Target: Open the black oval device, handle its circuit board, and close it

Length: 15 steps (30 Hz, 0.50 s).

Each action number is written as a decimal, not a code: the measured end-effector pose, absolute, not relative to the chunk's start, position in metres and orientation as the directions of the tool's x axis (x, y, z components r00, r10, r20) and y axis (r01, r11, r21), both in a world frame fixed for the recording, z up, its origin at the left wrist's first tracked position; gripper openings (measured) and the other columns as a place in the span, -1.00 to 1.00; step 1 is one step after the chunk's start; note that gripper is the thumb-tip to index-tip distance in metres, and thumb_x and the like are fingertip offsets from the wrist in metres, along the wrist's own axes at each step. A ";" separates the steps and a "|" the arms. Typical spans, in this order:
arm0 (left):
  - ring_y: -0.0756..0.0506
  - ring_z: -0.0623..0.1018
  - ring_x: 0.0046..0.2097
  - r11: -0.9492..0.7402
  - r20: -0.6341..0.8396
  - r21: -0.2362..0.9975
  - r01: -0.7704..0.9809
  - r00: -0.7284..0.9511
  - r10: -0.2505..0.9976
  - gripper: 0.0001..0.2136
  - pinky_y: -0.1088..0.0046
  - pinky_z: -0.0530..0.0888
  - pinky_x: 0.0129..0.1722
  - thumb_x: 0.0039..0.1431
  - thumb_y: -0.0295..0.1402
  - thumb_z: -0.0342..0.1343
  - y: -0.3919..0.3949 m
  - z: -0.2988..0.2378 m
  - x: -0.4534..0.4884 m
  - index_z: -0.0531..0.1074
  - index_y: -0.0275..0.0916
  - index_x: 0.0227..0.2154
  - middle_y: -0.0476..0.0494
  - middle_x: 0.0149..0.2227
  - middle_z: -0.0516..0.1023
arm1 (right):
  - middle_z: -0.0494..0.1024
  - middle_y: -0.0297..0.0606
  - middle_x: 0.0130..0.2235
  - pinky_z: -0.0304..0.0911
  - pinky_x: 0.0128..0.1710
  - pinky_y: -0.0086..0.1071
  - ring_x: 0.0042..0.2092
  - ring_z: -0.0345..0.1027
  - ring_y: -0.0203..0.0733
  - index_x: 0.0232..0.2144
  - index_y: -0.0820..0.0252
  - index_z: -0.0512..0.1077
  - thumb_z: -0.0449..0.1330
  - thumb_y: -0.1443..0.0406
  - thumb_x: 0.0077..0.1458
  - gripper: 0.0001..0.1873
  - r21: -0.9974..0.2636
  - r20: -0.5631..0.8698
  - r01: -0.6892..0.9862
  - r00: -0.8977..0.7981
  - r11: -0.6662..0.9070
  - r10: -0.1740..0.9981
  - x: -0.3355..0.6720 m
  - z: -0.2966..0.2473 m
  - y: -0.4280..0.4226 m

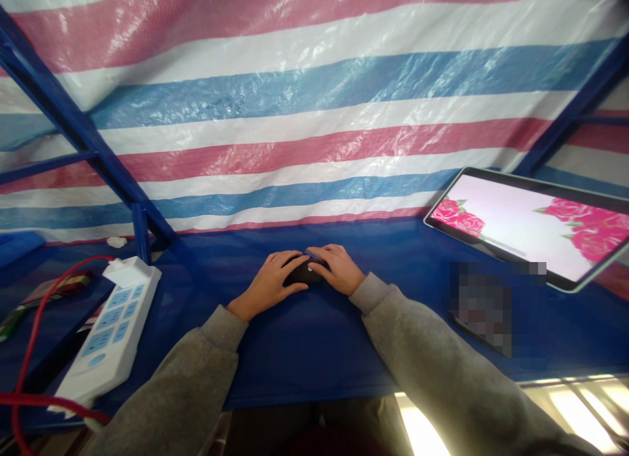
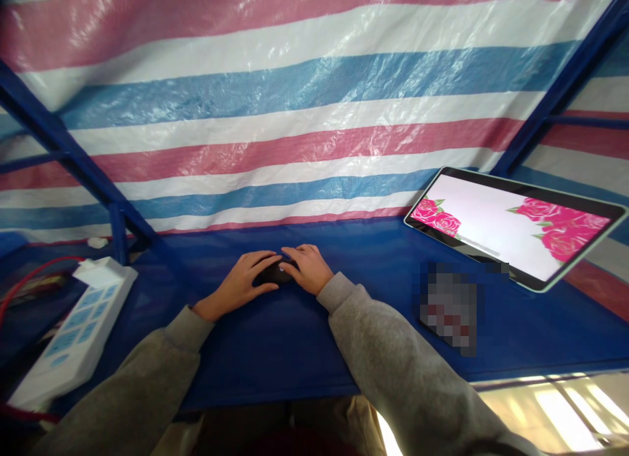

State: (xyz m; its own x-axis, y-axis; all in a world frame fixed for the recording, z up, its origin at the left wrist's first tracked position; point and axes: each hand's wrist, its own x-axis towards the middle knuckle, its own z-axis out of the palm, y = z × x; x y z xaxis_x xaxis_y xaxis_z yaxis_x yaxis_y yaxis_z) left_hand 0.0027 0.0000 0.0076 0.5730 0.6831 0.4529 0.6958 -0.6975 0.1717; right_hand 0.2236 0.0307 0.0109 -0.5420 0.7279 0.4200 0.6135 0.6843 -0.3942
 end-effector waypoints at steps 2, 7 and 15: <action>-0.20 0.42 0.08 -0.696 0.424 0.142 0.704 0.592 0.686 -0.49 0.16 0.29 0.12 0.22 -0.07 0.07 0.001 0.006 0.003 0.25 -0.14 0.18 -0.23 0.08 0.43 | 0.57 -0.12 -0.10 0.16 0.03 -0.18 -0.04 0.35 -0.09 0.00 0.21 0.42 0.04 0.22 0.26 -0.66 -0.400 0.457 0.647 -0.473 0.649 0.753 0.224 0.011 0.032; -0.18 0.46 0.03 -0.666 0.413 0.119 0.736 0.573 0.708 -0.60 0.12 0.31 0.11 0.30 -0.15 -0.01 0.002 0.005 0.003 0.32 -0.11 0.14 -0.20 0.04 0.48 | 0.55 -0.18 -0.21 0.17 -0.11 -0.27 -0.12 0.36 -0.10 -0.09 0.17 0.47 0.12 0.26 0.19 -0.74 -0.399 0.382 0.779 -0.339 0.484 0.860 0.230 0.009 0.043; -0.18 0.48 0.04 -0.678 0.466 0.140 0.722 0.556 0.688 -0.64 0.20 0.43 0.02 0.31 -0.17 -0.02 0.001 0.004 0.005 0.38 -0.15 0.10 -0.21 0.05 0.48 | 0.53 -0.18 -0.29 0.17 -0.19 -0.35 -0.19 0.38 -0.12 -0.34 0.18 0.53 0.23 0.29 0.05 -0.89 -0.338 0.253 0.806 -0.419 0.485 0.872 0.227 0.000 0.049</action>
